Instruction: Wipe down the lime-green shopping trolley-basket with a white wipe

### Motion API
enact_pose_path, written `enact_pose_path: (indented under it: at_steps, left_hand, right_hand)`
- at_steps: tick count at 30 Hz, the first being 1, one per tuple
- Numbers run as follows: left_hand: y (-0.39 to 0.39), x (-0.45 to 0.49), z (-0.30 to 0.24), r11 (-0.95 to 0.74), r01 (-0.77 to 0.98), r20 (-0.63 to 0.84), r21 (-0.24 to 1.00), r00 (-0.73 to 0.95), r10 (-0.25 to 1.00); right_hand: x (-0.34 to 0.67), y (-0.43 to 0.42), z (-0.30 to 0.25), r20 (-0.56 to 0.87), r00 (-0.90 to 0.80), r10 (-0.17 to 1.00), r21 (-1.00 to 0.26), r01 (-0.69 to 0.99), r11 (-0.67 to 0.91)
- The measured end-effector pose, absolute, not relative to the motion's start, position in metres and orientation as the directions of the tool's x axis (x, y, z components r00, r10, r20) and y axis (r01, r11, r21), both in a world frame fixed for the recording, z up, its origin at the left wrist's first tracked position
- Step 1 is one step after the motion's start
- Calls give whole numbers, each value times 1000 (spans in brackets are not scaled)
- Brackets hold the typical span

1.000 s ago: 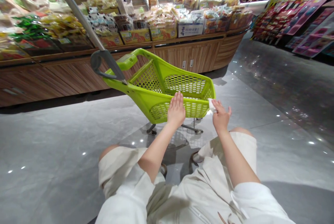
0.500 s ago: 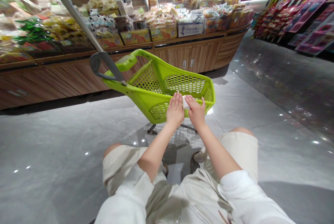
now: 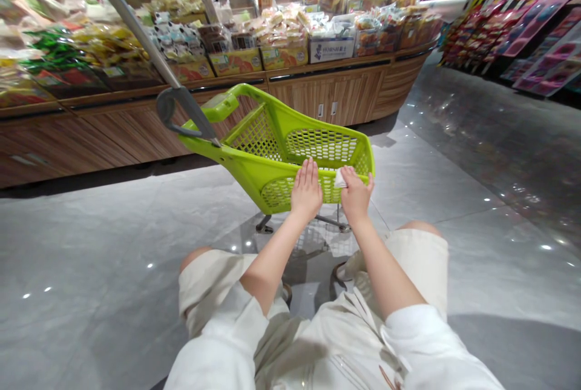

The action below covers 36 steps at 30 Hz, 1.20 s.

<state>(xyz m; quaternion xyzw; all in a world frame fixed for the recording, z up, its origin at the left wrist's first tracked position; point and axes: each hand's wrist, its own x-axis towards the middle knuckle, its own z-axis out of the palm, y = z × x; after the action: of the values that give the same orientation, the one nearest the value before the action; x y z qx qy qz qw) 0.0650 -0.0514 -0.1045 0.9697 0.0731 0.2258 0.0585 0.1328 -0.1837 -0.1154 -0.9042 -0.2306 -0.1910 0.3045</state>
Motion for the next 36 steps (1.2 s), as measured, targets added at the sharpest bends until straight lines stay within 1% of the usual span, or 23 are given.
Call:
enact_pose_path:
  at_steps: [2,3,5,7,10,14,16,18,20,25,29,32,34,36]
  left_hand:
    - [-50,65,-105,-985,106,433,137,888,156]
    - [-49,64,-105,-986,99,432,131,890,147]
    - [-47,63,-106,-989,87,428,118,895,130]
    - [-46,62,-105,-990,80,429,115,895,122]
    - [-46,61,-104,-989,78,439,128,889,127]
    - [-49,61,-102,-986,92,428,136,892,142]
    - [-50,61,-102,-985,90,421,144,896,144]
    - [-51,62,-102,-984,86,422,157,895,146]
    - [-51,63,-102,-982,87,431,168,889,153]
    - [-50,63,-103,-981,83,431,174,890,152]
    - [-48,61,-104,-985,68,447,158,885,133]
    - [-47,60,-104,-986,65,456,155,880,130]
    - [-47,60,-104,-984,62,458,167,879,133]
    - [-47,60,-103,-982,59,457,179,879,136]
  right_hand:
    - [123,-157,-104,476,768,428,-424,627,-653]
    - [120,-149,-101,474,742,474,-411,663,-626]
    - [118,-147,-97,478,705,524,-393,705,-590]
    - [123,-161,-101,497,685,532,-377,723,-578]
    - [139,-204,-115,519,700,490,-367,700,-612]
    - [160,-258,-134,519,795,313,-415,555,-721]
    - [163,-263,-137,518,821,240,-446,498,-744]
    - [159,-250,-134,516,831,207,-467,476,-745]
    - [150,-221,-125,513,827,230,-475,497,-726]
    - [123,-148,-99,498,738,454,-427,665,-613]
    - [124,-151,-99,497,695,519,-395,714,-579]
    - [137,-187,-111,518,687,509,-366,717,-594]
    - [147,-217,-121,531,719,448,-373,673,-639]
    - [155,-242,-130,538,765,353,-400,601,-692]
